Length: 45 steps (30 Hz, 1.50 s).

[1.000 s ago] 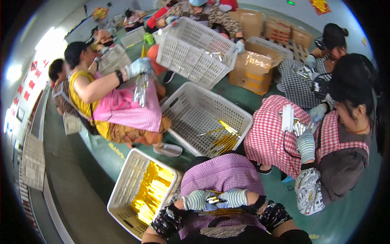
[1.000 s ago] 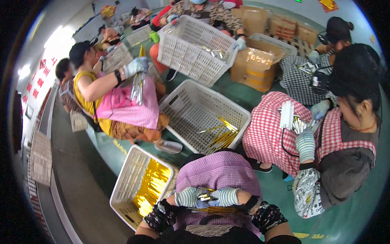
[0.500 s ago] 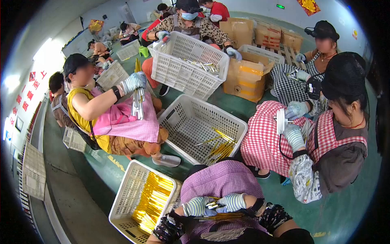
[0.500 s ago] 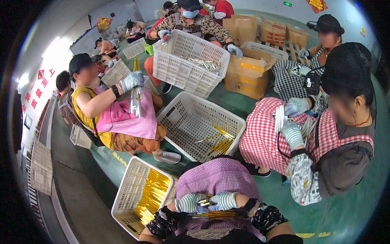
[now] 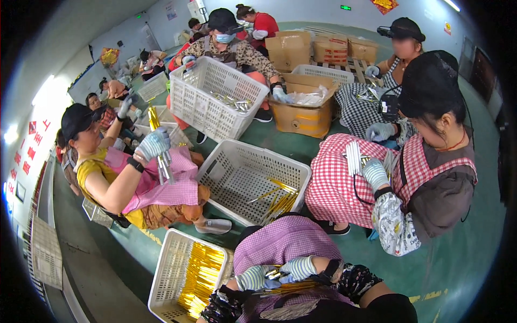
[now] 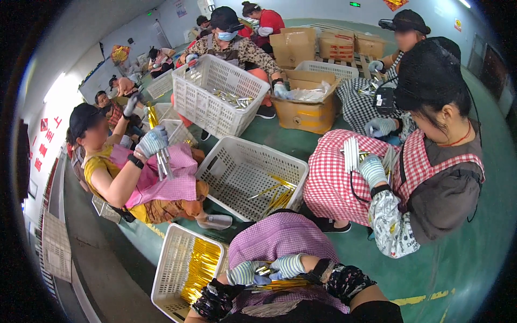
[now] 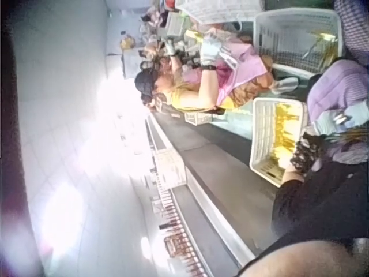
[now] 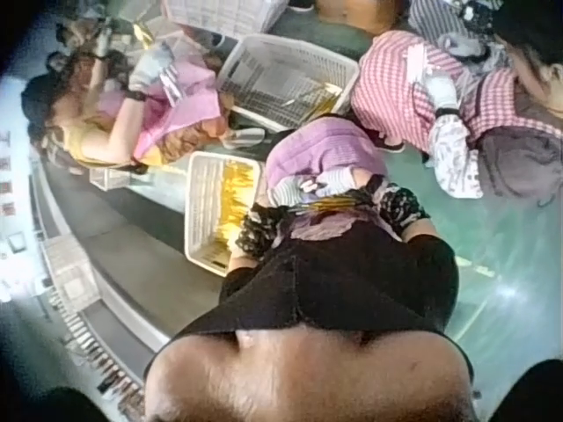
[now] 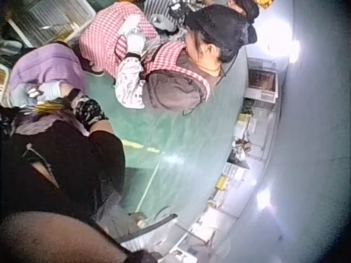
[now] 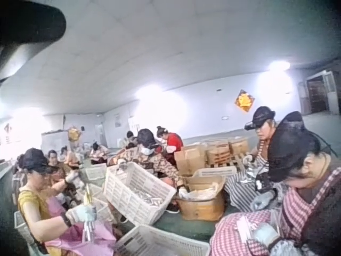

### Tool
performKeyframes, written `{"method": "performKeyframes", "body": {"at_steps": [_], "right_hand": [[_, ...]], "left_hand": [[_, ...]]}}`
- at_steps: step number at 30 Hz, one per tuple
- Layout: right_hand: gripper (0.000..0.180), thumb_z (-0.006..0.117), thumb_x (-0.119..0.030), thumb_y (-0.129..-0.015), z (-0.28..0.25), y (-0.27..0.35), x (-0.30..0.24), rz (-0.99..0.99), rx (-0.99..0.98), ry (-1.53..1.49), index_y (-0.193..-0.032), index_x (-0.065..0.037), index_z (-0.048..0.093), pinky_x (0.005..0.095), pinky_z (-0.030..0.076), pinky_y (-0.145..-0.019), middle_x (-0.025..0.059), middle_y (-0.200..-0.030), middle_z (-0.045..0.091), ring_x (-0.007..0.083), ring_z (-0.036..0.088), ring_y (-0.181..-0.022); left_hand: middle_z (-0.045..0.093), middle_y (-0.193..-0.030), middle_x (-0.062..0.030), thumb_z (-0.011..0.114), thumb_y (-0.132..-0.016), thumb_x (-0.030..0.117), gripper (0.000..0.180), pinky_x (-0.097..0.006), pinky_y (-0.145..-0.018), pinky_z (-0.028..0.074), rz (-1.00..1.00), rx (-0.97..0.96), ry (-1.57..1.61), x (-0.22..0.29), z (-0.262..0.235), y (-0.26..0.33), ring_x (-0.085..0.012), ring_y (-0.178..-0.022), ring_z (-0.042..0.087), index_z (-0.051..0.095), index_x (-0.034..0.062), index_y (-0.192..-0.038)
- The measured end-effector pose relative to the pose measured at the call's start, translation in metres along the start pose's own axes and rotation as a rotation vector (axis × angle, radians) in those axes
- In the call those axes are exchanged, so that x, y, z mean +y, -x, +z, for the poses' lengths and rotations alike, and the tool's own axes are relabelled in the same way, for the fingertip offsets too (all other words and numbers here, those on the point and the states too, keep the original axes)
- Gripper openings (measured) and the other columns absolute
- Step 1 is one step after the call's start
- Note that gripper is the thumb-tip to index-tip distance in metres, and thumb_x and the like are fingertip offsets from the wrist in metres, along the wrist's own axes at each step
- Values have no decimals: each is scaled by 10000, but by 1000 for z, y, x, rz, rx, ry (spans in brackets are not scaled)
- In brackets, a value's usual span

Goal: Bundling and inspecting gold-colored pens in an industrial setting.

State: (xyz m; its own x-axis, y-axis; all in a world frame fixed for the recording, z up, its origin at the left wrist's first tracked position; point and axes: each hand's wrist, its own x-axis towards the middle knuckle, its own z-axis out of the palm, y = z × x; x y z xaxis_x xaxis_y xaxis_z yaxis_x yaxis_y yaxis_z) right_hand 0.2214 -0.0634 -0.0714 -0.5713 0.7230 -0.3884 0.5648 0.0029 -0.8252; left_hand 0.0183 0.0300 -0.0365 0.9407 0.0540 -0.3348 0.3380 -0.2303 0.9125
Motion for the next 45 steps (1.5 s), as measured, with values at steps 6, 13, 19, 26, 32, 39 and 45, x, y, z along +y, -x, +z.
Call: {"method": "performKeyframes", "body": {"at_steps": [6, 13, 19, 26, 32, 39, 45], "right_hand": [[430, 601, -449, -864, 5, 4, -4, 7, 74, 103, -1056, -68, 652, 422, 499, -663, 157, -832, 684, 326, 650, -737], [362, 616, -371, -858, -11, 1, -22, 21, 14, 30, -1007, -43, 649, 410, 493, -608, 122, -767, 673, 277, 646, -680], [323, 629, -337, -880, -12, 0, -16, 40, -6, -68, -995, -35, 641, 350, 480, -570, 80, -734, 657, 208, 618, -638], [264, 616, -309, -907, -1, -10, 9, -19, -60, -303, -1017, -70, 626, 268, 450, -492, 16, -648, 601, 116, 580, -569], [247, 656, -256, -889, -21, 4, -18, 149, -127, -281, -996, -38, 613, 331, 443, -528, 50, -696, 626, 171, 553, -579], [229, 646, -240, -902, -17, 2, -15, 130, -155, -382, -986, -30, 613, 311, 445, -535, 29, -694, 619, 133, 540, -587], [281, 625, -307, -907, -16, -2, -6, -41, -46, -278, -1000, -43, 625, 308, 441, -526, 18, -682, 617, 146, 560, -583]], "left_hand": [[686, -1064, -64, 766, -788, 311, 532, -315, -845, 496, -60, 0, -51, 1, 2, -2, -180, -941, 643, 583, 82, -1232], [682, -1004, -59, 828, -719, 252, 565, -301, -821, 503, -230, 52, -45, 12, -4, 3, -138, -902, 616, 599, 8, -1174], [672, -938, -20, 819, -735, 224, 477, -274, -777, 489, -222, 38, 90, 11, -11, -1, -96, -843, 575, 623, 18, -1118], [699, -961, -85, 799, -721, 385, 601, -308, -790, 519, -144, 16, 135, -18, -9, -5, -198, -850, 666, 608, 43, -1177], [700, -976, -100, 787, -724, 436, 609, -320, -805, 512, -190, -20, 84, 0, -14, -5, -215, -871, 670, 614, 50, -1162], [702, -963, -93, 802, -720, 394, 586, -318, -792, 515, -189, 1, 162, -2, -10, -5, -215, -859, 671, 619, 48, -1156], [697, -938, -112, 791, -712, 446, 608, -329, -780, 514, -172, 53, 104, -3, -15, -4, -231, -837, 666, 621, 44, -1136]]}}
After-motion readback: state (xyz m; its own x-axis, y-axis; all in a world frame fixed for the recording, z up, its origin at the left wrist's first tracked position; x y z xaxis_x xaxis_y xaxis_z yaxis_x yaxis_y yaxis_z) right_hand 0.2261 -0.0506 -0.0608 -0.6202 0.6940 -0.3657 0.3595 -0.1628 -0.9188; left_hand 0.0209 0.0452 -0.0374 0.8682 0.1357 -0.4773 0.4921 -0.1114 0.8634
